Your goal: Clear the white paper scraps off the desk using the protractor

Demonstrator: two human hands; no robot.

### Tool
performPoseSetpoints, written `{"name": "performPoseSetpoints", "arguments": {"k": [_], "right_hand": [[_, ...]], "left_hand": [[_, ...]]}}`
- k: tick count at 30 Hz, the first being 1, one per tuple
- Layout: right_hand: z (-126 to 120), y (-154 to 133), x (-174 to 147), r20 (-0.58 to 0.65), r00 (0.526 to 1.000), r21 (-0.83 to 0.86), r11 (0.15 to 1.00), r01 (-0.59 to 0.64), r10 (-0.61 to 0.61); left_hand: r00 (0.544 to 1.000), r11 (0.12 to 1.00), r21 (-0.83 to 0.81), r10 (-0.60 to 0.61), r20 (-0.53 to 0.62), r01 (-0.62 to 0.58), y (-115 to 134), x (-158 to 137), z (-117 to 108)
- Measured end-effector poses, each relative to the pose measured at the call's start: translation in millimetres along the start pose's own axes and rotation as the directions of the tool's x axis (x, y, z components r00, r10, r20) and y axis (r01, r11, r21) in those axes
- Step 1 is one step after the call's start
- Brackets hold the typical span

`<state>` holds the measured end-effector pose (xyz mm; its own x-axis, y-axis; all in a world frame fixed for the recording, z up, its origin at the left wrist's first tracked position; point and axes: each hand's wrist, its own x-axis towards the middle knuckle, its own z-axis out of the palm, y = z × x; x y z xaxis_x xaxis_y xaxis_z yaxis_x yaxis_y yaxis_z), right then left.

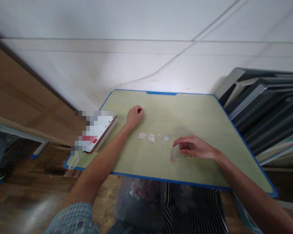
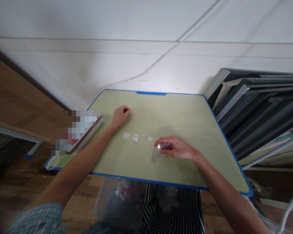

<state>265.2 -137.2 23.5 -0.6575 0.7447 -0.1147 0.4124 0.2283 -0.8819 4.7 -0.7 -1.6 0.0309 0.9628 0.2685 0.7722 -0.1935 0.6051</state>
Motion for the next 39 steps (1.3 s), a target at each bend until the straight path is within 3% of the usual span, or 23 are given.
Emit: {"name": "performPoseSetpoints", "arguments": {"k": [14, 23, 27, 34, 39], "right_hand": [[14, 0, 6, 0.013, 0.999, -0.082, 0.995, 0.051, -0.050], [-9, 3, -3, -0.062, 0.996, 0.113, 0.992, -0.061, 0.068], [-16, 5, -6, -0.016, 0.989, 0.137, 0.980, -0.142, 0.145], [-3, 4, 2, 0.046, 0.989, 0.145, 0.979, -0.145, 0.139], [4, 0, 4, 0.035, 0.995, 0.059, 0.994, -0.096, 0.094]], "left_hand": [[1.000, 1.000, -0.002, 0.017, -0.011, -0.017, -3, 1, 2], [1.000, 1.000, 0.000, 0.014, -0.004, -0.014, -1, 1, 0], [1.000, 1.000, -0.001, 0.008, -0.004, -0.008, 0, 0, 1], [1.000, 1.000, -0.004, 0.001, 0.000, -0.001, 0, 0, 0], [1.000, 1.000, 0.000, 0.009, -0.003, -0.009, -1, 1, 1]]}}
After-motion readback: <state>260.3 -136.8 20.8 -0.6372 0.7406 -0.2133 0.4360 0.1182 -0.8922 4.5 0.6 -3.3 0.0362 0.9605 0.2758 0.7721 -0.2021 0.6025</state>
